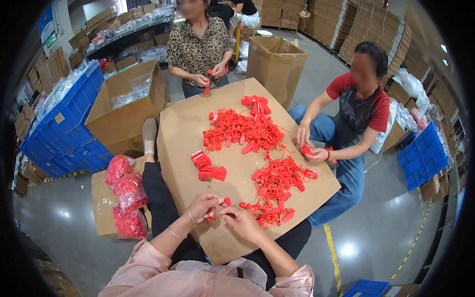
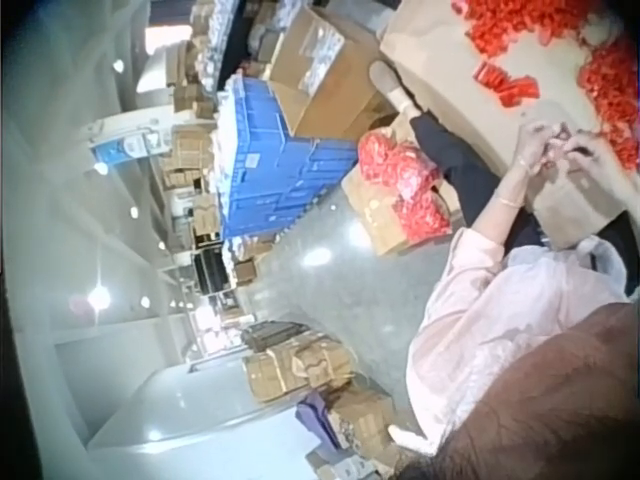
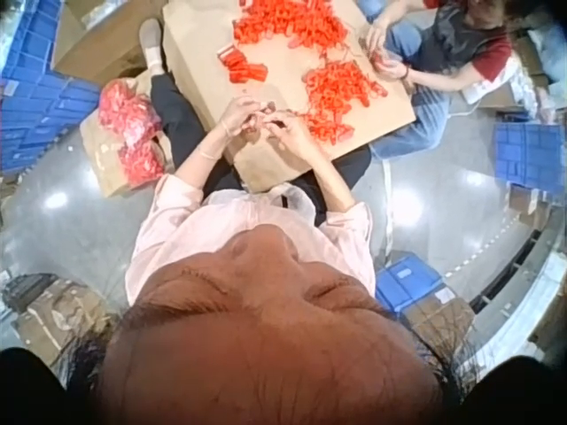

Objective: Tying red plastic tags with strings at a workspace in a warehouse.

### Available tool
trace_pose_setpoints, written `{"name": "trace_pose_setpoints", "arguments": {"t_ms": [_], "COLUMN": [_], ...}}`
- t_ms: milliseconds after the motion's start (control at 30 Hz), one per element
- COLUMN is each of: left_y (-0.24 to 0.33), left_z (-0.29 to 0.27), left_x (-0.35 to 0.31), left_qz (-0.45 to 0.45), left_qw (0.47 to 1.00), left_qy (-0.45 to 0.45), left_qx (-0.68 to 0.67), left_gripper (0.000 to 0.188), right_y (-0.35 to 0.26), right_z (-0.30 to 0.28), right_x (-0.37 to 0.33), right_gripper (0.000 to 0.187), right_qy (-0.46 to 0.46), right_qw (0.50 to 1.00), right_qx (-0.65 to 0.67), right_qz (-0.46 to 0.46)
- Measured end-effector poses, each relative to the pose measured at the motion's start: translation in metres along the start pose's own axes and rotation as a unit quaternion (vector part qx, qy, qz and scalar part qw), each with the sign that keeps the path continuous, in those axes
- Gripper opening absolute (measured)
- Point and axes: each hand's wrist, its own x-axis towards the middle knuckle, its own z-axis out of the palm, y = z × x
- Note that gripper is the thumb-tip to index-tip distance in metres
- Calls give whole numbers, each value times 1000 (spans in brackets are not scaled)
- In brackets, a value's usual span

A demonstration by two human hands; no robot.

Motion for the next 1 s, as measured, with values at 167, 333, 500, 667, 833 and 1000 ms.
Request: {"name": "trace_pose_setpoints", "arguments": {"t_ms": [167,333,500,667,833,1000], "left_y": [-16,-21,-20,-18,-17,-15], "left_z": [-1,-1,-2,2,2,-6], "left_x": [-2,-7,-13,-16,-18,-18], "left_qz": [-57,-86,-114,-87,-36,-15], "left_qw": [997,987,983,988,989,972], "left_qy": [-45,-132,-147,-130,-112,-158], "left_qx": [38,17,3,14,89,172], "left_gripper": [13,13,12,12,13,11], "right_y": [-1,11,12,13,13,14], "right_z": [-5,-14,-17,-18,-20,-20], "right_x": [6,8,3,1,4,8], "right_gripper": [13,11,12,12,13,14], "right_qy": [-18,-12,-18,-37,-41,-35], "right_qw": [991,961,951,950,933,915], "right_qx": [128,273,301,297,341,387], "right_qz": [13,38,67,93,110,110]}}
